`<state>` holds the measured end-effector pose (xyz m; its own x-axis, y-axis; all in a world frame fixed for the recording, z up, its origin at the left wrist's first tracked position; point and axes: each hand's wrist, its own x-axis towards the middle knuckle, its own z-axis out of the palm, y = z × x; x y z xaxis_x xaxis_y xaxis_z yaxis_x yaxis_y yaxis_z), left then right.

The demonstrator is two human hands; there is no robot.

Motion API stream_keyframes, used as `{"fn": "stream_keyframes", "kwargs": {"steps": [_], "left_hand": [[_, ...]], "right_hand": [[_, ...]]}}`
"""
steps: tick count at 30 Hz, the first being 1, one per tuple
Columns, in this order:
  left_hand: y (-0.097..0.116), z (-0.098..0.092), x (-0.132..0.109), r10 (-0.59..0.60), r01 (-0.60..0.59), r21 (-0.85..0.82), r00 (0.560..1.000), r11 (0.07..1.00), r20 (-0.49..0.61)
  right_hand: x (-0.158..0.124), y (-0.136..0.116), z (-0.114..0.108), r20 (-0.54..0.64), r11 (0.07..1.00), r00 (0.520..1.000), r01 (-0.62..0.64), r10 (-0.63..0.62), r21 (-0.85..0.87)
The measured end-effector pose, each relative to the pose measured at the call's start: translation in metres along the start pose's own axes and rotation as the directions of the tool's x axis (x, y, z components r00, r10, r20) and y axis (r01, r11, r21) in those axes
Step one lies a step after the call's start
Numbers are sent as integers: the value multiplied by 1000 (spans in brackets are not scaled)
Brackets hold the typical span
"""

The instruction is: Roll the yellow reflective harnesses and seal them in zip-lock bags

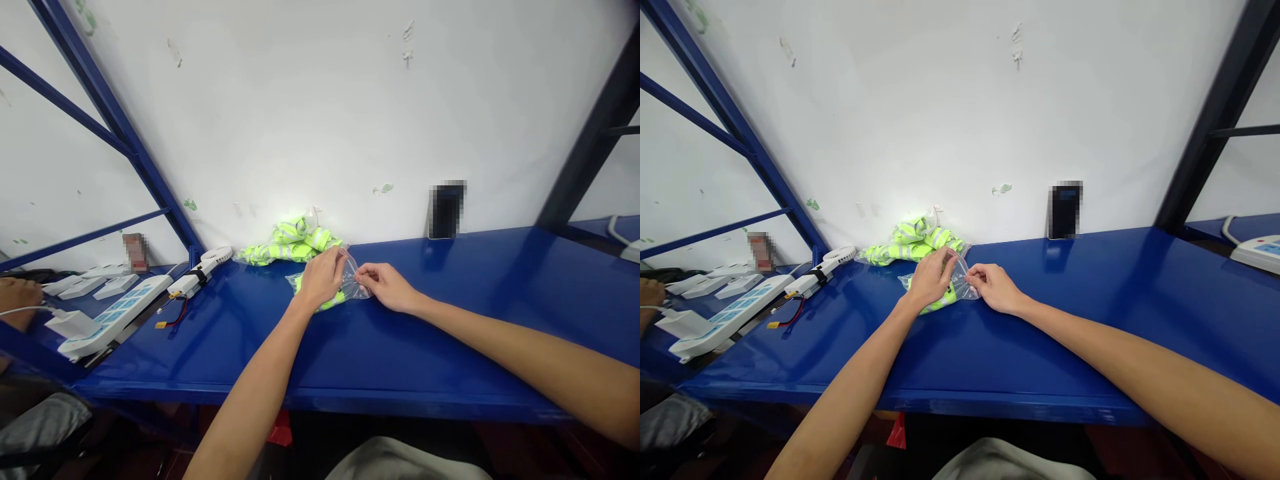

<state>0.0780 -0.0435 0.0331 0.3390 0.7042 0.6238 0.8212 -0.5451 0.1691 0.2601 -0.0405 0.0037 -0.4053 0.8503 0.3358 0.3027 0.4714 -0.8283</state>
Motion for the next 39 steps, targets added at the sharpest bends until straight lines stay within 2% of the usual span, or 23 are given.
{"fn": "stream_keyframes", "kwargs": {"steps": [6, 11, 14, 23, 29, 35, 39], "left_hand": [[0, 0, 0, -4, 4, -16, 1000, 1000, -11], [-1, 0, 0, -49, 49, -23, 999, 999, -18], [-1, -1, 1, -30, 30, -27, 999, 999, -15], [1, -5, 1, -37, 37, -6, 999, 999, -30], [0, -7, 0, 42, -32, -126, 997, 991, 72], [4, -7, -1, 70, -57, -118, 992, 991, 109], [7, -9, -1, 74, -62, -93, 990, 994, 122]], "right_hand": [[-2, -1, -1, 7, 991, 999, -32, 31, 128], [-4, -3, -8, 141, 973, 985, -130, 104, 190], [-2, -2, -6, 149, 976, 982, -144, 119, 166], [-6, -2, 3, 76, 983, 992, -109, 98, 146], [-11, -7, -1, 39, 1000, 999, 10, -10, 17], [-10, -8, -3, 115, 998, 993, 1, -8, 64], [-9, -8, -2, 103, 999, 994, 41, -38, -25]]}}
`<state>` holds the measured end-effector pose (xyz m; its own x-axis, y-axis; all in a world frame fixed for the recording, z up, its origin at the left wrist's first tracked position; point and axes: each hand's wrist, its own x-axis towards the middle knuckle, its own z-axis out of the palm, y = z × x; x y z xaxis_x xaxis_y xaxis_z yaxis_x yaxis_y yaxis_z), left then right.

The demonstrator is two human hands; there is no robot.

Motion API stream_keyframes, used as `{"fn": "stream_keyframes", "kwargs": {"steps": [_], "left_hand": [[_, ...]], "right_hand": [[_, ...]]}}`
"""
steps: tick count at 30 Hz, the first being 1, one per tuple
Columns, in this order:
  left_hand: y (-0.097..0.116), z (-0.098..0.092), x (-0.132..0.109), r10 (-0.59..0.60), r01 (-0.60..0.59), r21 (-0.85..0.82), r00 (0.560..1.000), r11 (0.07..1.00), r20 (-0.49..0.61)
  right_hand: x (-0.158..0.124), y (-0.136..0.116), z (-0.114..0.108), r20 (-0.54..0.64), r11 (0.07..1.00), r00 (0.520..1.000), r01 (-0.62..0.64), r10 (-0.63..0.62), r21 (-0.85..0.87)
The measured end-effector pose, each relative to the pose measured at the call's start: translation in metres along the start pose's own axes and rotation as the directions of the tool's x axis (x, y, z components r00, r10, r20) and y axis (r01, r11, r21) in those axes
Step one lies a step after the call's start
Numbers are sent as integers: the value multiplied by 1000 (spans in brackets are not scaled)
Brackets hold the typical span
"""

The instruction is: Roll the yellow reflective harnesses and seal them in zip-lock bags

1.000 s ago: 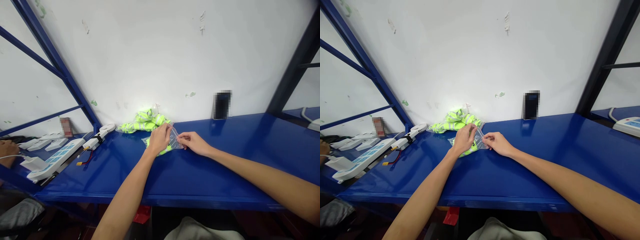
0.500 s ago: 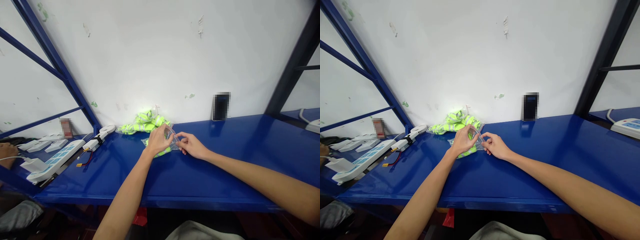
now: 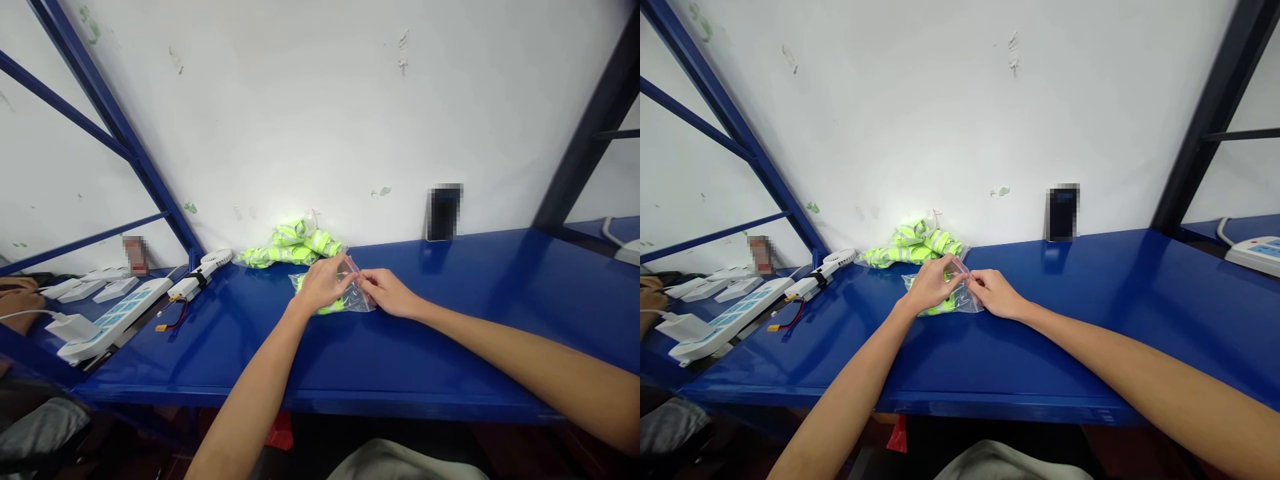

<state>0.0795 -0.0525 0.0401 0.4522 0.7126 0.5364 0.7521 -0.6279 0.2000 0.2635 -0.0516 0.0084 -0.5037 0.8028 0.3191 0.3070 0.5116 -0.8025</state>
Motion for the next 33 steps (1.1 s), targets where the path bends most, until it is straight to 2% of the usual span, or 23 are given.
{"fn": "stream_keyframes", "kwargs": {"steps": [3, 6, 9, 15, 18, 21, 23, 25, 28, 33], "left_hand": [[2, -3, -1, -11, 11, 2, 1000, 1000, 7], [3, -5, -1, -14, 14, -30, 1000, 999, 6], [2, -5, 0, -13, 14, -61, 1000, 998, 10], [4, -2, 0, 0, 0, -51, 1000, 999, -3], [4, -3, -2, 40, -35, 53, 993, 998, -113], [-2, -7, -5, 75, -17, 185, 947, 983, -314], [-9, -10, -7, 54, 30, 212, 922, 977, -383], [-13, -13, -9, 15, 64, 200, 929, 978, -369], [-10, -13, -10, -10, 51, 143, 960, 988, -278], [17, -3, -9, 58, -44, 94, 988, 995, -146]], "right_hand": [[0, 1, 2, -66, 996, 997, 24, -29, -80], [1, 2, 3, -116, 997, 992, 35, -43, -64], [1, 1, 1, -123, 997, 990, 58, -63, -42], [1, 0, 0, -138, 990, 986, 74, -91, -124], [1, 1, 1, -132, 997, 990, 37, -46, -69], [3, 6, -3, -171, 1000, 985, -15, 13, -10], [4, 9, -9, -202, 997, 979, -22, 8, -69], [3, 11, -16, -205, 983, 978, 4, -42, -182], [3, 12, -26, -174, 957, 981, 27, -80, -289], [4, 13, -25, -50, 968, 998, 29, -43, -250]]}}
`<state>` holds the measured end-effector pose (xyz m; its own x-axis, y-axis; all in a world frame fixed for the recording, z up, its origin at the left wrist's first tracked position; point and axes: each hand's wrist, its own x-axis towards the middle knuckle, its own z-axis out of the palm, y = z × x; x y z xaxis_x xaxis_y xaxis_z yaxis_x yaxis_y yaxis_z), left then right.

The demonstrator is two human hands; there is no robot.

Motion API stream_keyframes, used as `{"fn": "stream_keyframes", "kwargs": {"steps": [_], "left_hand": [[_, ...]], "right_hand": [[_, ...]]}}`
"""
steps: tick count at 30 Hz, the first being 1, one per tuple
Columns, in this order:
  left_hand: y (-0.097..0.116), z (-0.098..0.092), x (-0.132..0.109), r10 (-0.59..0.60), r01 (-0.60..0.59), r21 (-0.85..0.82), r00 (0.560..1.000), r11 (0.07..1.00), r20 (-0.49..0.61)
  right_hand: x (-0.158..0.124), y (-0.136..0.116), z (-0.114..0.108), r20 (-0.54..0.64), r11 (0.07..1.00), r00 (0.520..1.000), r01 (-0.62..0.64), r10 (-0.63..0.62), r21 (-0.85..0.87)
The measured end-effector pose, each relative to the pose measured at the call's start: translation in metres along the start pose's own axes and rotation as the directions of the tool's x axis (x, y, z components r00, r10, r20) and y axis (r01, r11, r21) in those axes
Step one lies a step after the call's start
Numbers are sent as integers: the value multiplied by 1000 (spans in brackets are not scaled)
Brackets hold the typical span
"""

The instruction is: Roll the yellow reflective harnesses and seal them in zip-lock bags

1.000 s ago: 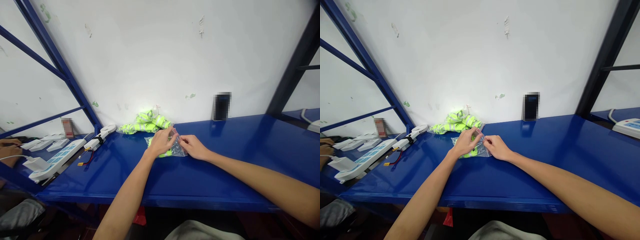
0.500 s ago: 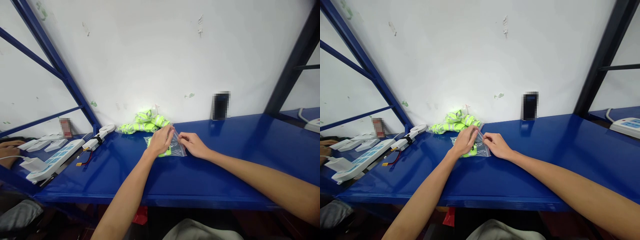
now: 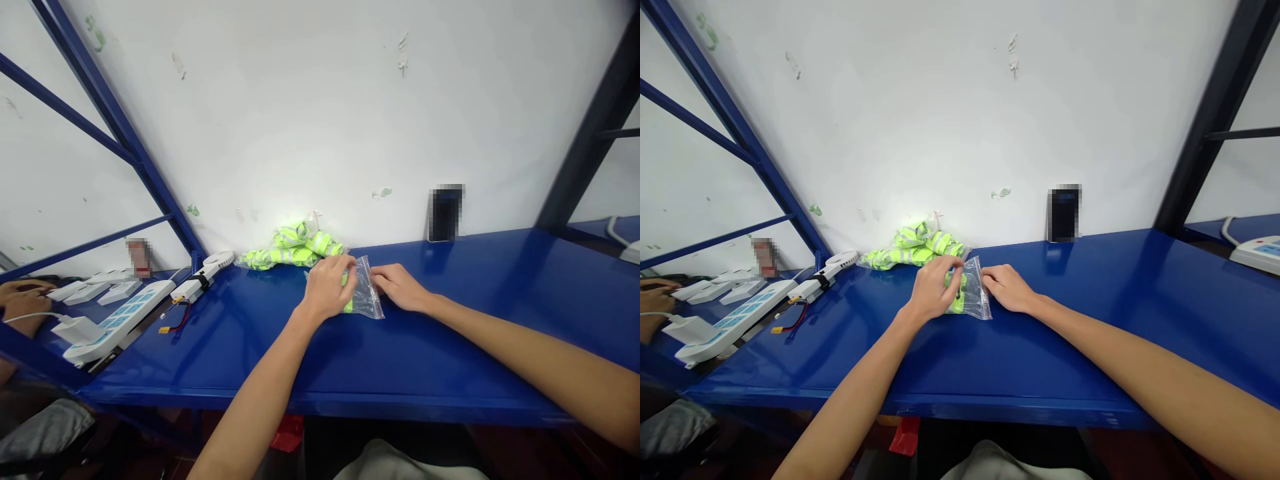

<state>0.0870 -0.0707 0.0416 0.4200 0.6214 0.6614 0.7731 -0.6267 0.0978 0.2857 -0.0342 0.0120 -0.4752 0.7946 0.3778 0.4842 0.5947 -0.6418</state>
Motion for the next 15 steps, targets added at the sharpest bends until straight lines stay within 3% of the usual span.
{"fn": "stream_keyframes", "kwargs": {"steps": [5, 10, 15], "left_hand": [[11, 10, 0, 53, -81, 123, 975, 989, 215], [12, 13, 1, -89, 23, 270, 968, 963, 236], [26, 15, 0, -78, -25, 371, 963, 928, 259]], "right_hand": [[4, 7, 3, 153, 992, 987, 24, -43, 124], [7, 13, 1, 261, 965, 962, 12, -83, 263], [8, 15, 1, 248, 965, 961, 59, -125, 257]]}}
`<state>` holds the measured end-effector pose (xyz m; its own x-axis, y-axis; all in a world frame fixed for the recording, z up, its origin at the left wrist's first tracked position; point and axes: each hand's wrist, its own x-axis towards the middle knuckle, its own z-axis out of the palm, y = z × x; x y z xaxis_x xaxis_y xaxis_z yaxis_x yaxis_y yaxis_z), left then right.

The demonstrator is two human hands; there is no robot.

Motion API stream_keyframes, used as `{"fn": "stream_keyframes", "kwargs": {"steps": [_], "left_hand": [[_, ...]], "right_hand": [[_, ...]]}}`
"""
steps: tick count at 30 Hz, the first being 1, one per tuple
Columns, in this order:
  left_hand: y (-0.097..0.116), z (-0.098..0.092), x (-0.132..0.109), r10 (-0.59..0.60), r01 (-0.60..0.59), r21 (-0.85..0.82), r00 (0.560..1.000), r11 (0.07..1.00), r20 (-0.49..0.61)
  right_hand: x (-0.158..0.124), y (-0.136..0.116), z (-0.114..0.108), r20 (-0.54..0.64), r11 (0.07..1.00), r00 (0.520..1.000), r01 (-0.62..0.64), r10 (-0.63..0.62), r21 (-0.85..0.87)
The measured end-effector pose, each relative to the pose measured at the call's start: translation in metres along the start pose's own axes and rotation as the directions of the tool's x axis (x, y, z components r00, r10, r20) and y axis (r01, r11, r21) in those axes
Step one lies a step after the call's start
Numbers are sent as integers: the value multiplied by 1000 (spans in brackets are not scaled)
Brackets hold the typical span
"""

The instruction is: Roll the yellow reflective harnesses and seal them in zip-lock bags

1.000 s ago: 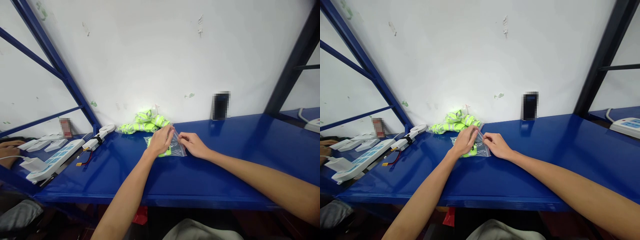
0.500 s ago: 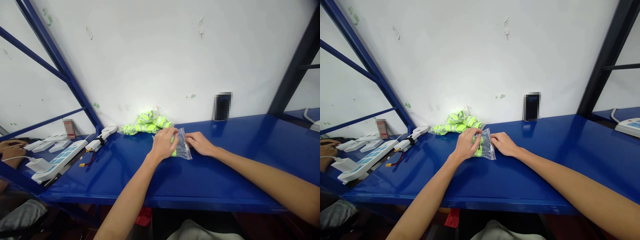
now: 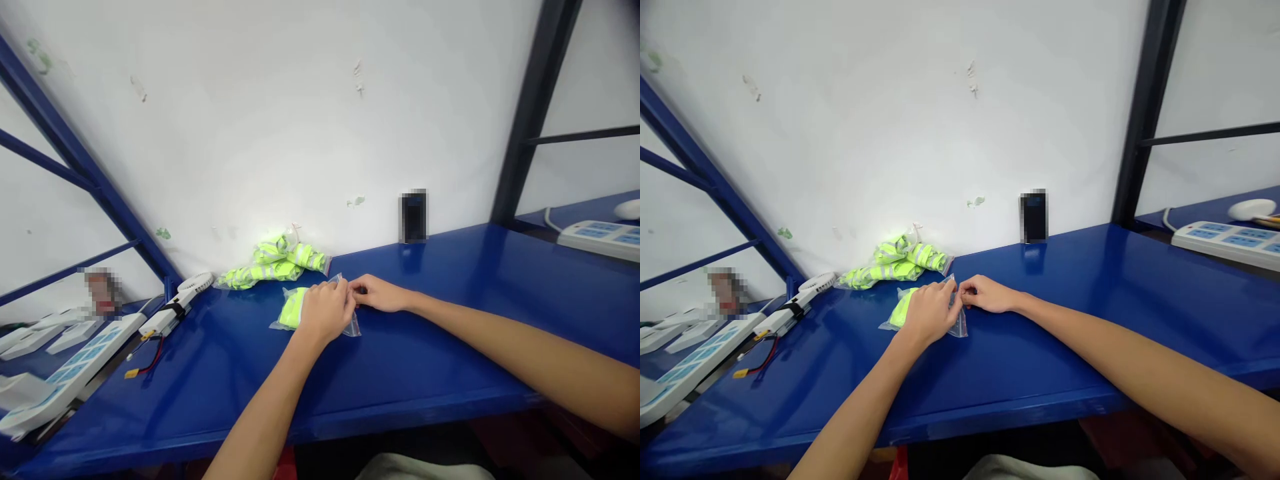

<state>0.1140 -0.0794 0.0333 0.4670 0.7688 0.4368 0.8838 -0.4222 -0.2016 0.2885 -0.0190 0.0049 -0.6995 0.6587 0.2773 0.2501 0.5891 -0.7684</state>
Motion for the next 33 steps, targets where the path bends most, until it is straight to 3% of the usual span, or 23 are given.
{"fn": "stream_keyframes", "kwargs": {"steps": [10, 20, 25, 33], "left_hand": [[-3, 9, -1, 9, -12, -39, 997, 999, -73], [-13, 19, 1, -7, -30, -250, 989, 968, -148], [-15, 15, 4, 105, -150, -201, 970, 968, -220], [-25, 15, 8, 156, -175, -283, 984, 943, -87]], "right_hand": [[1, 0, -1, 3, 987, 999, -42, 42, 158], [0, -1, -5, -7, 992, 998, -62, 64, 112], [-1, 0, -4, 9, 979, 996, -85, 85, 188], [0, -2, -6, 29, 979, 997, -70, 65, 191]]}}
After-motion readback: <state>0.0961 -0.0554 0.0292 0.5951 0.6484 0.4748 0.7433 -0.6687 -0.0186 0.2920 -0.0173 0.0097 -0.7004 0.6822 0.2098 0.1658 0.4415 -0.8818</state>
